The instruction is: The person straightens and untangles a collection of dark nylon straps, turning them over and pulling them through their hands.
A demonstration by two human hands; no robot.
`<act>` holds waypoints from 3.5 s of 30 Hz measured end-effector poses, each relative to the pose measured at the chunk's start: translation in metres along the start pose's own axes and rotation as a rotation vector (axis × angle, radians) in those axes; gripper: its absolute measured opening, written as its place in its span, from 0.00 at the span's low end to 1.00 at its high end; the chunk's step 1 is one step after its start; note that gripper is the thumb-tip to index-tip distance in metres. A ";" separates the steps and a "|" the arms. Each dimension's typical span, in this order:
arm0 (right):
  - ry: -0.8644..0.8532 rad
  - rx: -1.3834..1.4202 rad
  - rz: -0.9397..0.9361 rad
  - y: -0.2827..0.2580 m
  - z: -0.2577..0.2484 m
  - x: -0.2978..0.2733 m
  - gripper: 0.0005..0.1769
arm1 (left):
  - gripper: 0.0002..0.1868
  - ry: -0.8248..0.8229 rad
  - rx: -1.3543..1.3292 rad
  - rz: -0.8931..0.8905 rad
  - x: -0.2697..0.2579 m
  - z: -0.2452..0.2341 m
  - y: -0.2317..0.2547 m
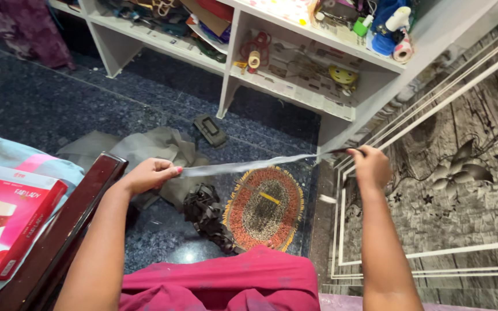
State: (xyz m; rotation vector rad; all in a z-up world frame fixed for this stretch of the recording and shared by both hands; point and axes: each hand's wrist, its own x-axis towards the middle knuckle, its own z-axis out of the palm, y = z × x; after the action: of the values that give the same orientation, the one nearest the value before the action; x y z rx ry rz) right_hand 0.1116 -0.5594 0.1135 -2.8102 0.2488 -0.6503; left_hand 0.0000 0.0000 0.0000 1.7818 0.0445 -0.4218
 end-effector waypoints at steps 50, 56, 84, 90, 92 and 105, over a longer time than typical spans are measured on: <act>-0.710 0.556 -0.477 -0.189 0.051 -0.155 0.17 | 0.11 0.698 0.126 0.384 0.002 0.144 0.075; -0.376 0.417 -0.794 -0.197 0.053 -0.180 0.05 | 0.13 1.033 0.170 0.157 0.016 0.139 0.057; 0.021 0.451 -0.474 -0.080 0.075 -0.121 0.22 | 0.19 -0.015 0.013 -0.096 0.033 0.046 -0.050; 0.043 0.387 -0.664 -0.084 0.056 -0.118 0.25 | 0.11 0.640 0.370 0.002 0.024 0.047 -0.025; -0.057 0.446 -0.704 -0.083 0.050 -0.121 0.26 | 0.11 0.733 0.156 0.068 0.023 0.052 -0.022; -0.148 0.582 -0.305 -0.058 0.063 -0.120 0.06 | 0.06 -0.002 -0.487 -0.115 0.034 0.033 -0.061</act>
State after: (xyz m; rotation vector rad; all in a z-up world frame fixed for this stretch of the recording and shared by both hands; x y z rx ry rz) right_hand 0.0398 -0.4653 0.0257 -2.3232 -0.3506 -0.4716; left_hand 0.0081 -0.0218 -0.0739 1.3025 0.2302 -0.4508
